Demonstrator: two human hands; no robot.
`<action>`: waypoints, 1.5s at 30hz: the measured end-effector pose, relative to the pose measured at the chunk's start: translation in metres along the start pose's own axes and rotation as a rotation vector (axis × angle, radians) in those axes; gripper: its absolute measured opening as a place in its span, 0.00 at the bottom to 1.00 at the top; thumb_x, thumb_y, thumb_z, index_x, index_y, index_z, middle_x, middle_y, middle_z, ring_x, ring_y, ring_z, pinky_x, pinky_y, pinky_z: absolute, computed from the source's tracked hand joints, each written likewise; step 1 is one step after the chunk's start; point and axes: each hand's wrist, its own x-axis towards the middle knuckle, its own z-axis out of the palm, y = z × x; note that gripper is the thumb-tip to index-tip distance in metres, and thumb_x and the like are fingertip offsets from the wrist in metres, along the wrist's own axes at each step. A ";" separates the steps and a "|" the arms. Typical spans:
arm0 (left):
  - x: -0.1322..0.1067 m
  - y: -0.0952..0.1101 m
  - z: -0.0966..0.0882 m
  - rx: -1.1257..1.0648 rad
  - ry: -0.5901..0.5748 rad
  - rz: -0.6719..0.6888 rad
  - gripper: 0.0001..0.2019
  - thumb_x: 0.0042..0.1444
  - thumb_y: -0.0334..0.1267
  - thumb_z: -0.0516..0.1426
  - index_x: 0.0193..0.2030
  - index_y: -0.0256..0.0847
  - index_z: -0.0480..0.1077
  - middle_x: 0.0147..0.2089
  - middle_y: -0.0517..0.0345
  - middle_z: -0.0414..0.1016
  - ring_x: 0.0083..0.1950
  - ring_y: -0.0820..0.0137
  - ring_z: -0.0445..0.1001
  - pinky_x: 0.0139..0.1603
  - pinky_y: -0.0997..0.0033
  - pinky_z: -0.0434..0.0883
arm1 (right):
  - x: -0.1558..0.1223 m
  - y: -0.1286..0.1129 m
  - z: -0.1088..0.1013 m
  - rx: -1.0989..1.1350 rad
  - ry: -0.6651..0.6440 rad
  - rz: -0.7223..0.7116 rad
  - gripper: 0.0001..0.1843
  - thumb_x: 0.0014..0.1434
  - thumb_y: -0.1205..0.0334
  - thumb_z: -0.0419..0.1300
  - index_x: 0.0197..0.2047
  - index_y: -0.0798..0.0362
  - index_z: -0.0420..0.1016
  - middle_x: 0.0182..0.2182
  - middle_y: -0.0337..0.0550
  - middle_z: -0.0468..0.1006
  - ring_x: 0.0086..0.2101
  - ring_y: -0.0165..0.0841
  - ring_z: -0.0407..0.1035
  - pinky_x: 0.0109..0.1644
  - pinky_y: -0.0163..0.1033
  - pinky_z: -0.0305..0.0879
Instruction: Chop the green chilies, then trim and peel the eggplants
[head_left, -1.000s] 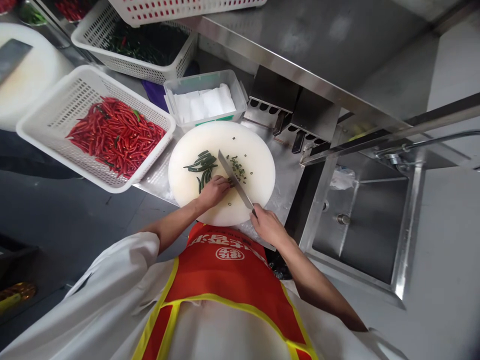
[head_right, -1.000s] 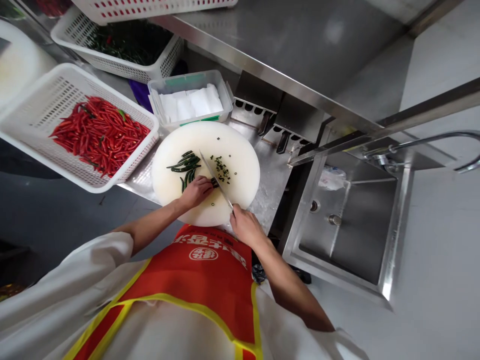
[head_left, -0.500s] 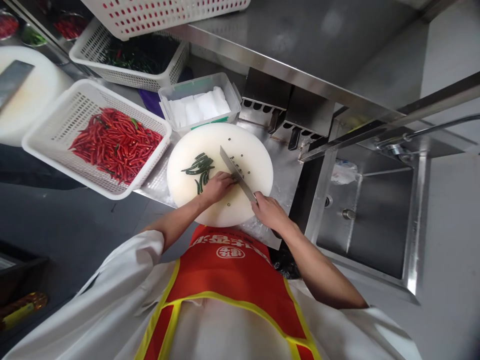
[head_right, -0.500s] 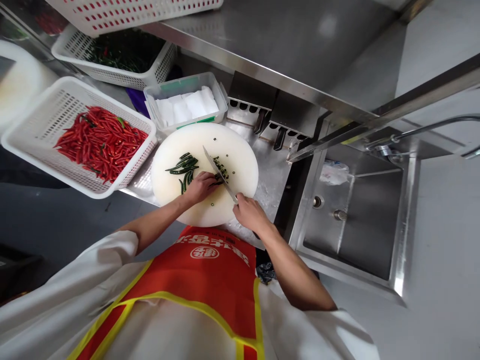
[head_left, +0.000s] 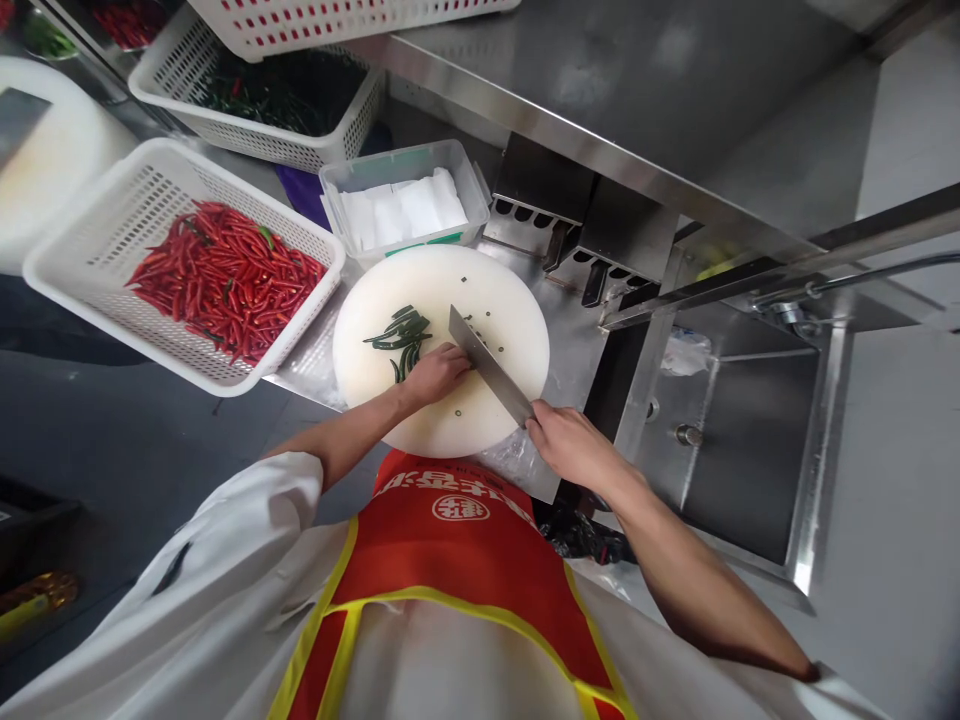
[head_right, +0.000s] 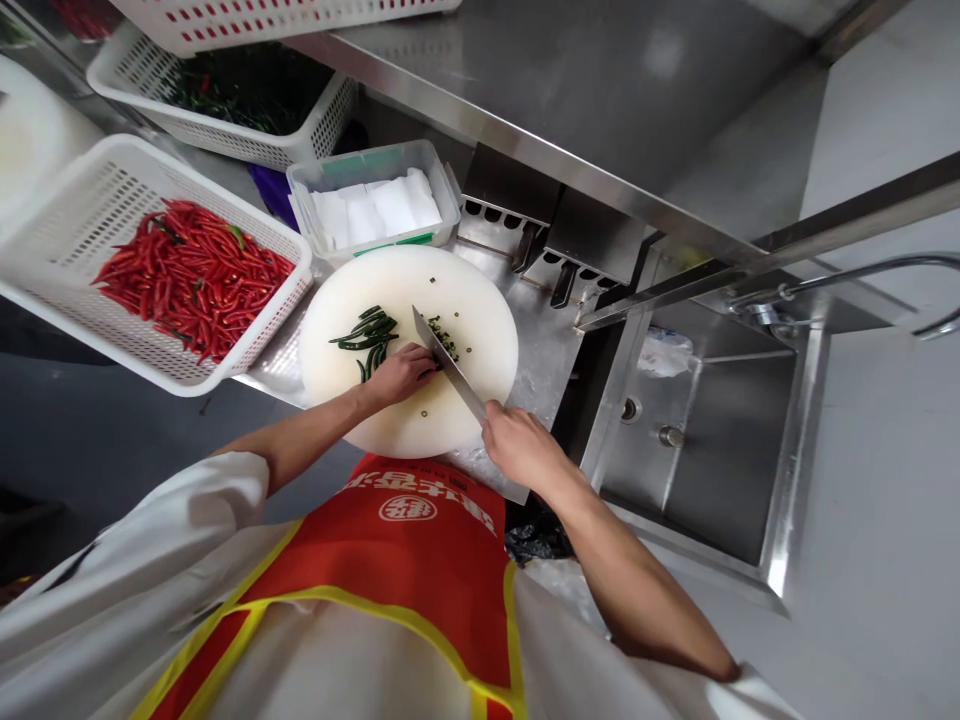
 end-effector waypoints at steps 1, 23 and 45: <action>0.000 0.000 0.000 0.002 -0.002 -0.007 0.10 0.66 0.34 0.54 0.40 0.39 0.77 0.43 0.47 0.77 0.47 0.60 0.73 0.50 0.58 0.73 | -0.004 0.001 0.002 -0.001 0.002 0.001 0.08 0.71 0.64 0.48 0.42 0.53 0.67 0.32 0.50 0.78 0.34 0.41 0.75 0.33 0.40 0.49; -0.010 0.000 0.014 0.007 0.168 0.014 0.12 0.70 0.37 0.52 0.43 0.38 0.77 0.44 0.47 0.79 0.47 0.62 0.73 0.48 0.59 0.75 | -0.012 0.008 0.009 0.005 -0.022 0.017 0.10 0.72 0.64 0.48 0.38 0.53 0.66 0.32 0.48 0.80 0.34 0.39 0.76 0.34 0.39 0.51; -0.015 0.003 0.010 -0.022 0.197 0.001 0.07 0.65 0.33 0.56 0.38 0.38 0.75 0.41 0.49 0.77 0.46 0.62 0.72 0.47 0.61 0.74 | -0.010 -0.001 0.021 0.028 -0.019 0.034 0.09 0.72 0.64 0.48 0.40 0.54 0.67 0.34 0.49 0.80 0.35 0.39 0.76 0.35 0.40 0.50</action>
